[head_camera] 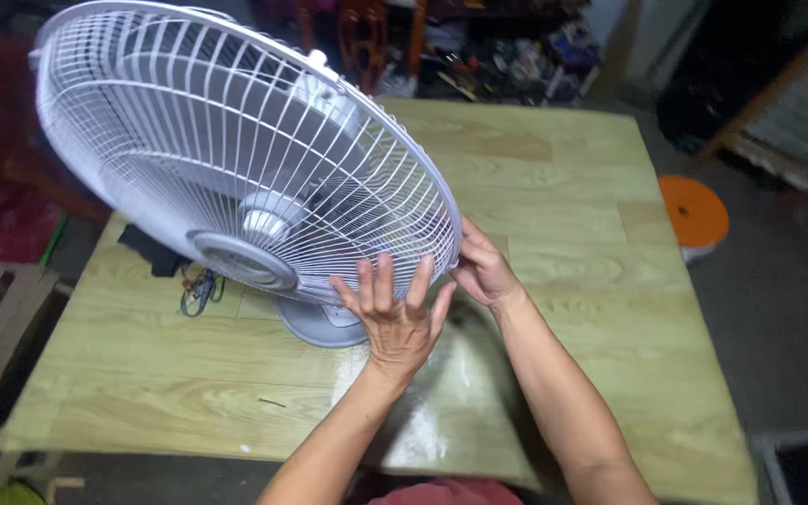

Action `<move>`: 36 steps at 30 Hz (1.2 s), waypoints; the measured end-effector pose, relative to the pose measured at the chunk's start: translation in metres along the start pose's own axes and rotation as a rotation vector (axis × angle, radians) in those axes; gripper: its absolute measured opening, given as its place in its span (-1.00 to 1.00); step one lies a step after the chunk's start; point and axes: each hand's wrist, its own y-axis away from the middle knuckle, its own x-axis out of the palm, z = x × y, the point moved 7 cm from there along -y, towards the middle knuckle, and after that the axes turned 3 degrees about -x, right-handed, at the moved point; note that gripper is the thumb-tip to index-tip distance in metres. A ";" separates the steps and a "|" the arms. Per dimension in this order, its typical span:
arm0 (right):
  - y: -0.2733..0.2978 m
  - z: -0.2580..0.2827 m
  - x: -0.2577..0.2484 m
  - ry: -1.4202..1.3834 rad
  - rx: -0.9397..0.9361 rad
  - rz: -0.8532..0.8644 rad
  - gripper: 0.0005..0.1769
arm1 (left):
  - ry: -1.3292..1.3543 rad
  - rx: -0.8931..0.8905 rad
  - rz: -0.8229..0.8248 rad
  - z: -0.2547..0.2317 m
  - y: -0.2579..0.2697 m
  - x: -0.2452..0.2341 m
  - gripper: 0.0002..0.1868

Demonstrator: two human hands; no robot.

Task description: The person assembles a white table fan by attaching the front grille, mounting the fan blades onto the motor hub, securing the blades with a central cap, and then attaching the rear grille. The person aligns and snaps the grilles into place on the fan base.

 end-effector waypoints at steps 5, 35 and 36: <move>-0.005 0.014 0.007 -0.008 0.085 0.184 -0.47 | -0.035 -0.159 -0.137 -0.003 -0.005 0.006 0.06; -0.037 0.023 0.025 0.379 0.021 0.678 -0.25 | -0.211 -0.493 -0.252 -0.026 0.004 -0.012 -0.17; -0.037 0.023 0.026 0.366 0.015 0.680 -0.25 | -0.210 -0.499 -0.257 -0.027 0.005 -0.012 -0.18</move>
